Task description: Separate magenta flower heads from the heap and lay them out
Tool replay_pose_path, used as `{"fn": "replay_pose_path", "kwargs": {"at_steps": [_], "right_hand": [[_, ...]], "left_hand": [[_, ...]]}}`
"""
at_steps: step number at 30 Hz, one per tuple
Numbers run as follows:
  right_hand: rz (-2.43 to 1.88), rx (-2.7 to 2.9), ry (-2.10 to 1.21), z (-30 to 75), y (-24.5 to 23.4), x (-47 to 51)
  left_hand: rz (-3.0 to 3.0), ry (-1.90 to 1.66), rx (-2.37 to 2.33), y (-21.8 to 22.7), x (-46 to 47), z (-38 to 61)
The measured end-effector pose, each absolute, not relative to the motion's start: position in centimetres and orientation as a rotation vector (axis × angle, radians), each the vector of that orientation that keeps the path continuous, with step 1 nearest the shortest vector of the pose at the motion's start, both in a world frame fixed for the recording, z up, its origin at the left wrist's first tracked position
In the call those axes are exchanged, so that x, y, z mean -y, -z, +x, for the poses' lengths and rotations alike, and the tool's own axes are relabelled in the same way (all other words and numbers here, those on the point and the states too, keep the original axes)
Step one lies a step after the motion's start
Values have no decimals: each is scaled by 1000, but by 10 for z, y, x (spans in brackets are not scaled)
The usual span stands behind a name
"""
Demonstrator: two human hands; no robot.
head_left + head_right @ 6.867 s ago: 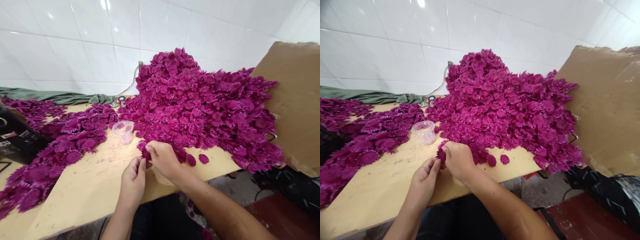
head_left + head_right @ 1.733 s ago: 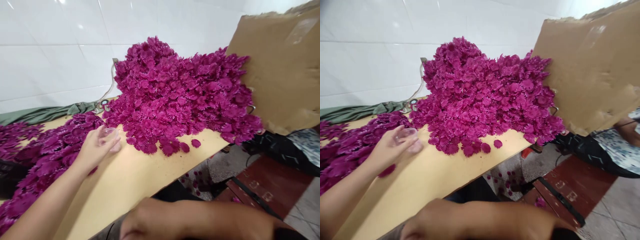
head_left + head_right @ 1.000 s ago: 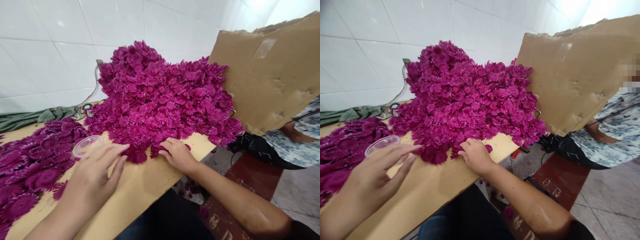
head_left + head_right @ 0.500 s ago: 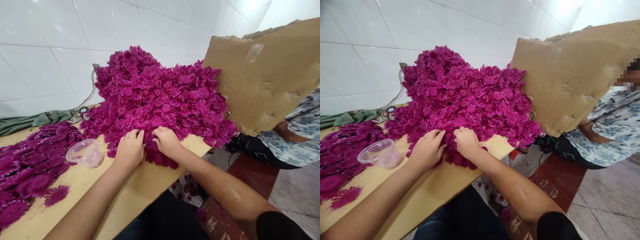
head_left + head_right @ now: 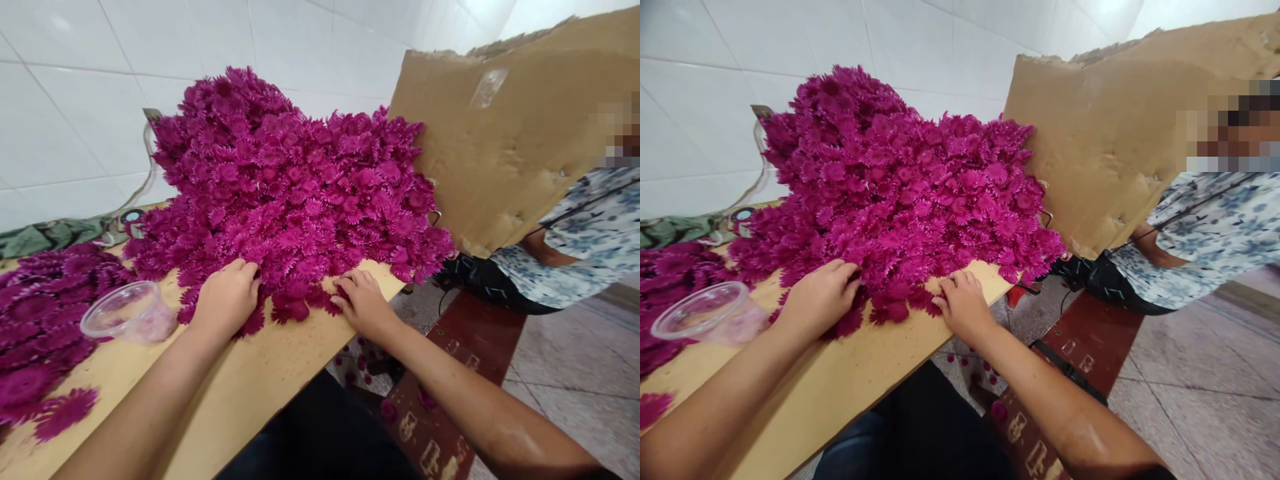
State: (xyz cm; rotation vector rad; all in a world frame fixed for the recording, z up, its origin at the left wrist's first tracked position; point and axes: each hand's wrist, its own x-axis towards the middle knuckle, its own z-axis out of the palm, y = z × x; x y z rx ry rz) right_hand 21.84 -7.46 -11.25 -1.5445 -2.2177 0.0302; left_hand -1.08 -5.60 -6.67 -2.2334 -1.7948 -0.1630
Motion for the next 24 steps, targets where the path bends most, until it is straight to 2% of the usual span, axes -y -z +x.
{"fn": "replay_pose_path", "kwargs": {"at_steps": [5, 9, 12, 17, 24], "right_hand": [[-1435, 2224, -126, 220, 114, 60], [-1399, 2075, 24, 220, 110, 59], [-1359, 2068, 152, 211, 106, 58], [-1354, 2381, 58, 191, 101, 46], [-1479, 2495, 124, 189, 97, 29]], "left_hand": [[-2255, 379, 1739, 60, 72, -20], [-2259, 529, 1658, 69, 90, -35], [-2246, 492, 1649, 89, 99, -42], [-2333, 352, 1637, 118, 98, -40], [-2335, 506, 1575, 120, 90, -41]]}}
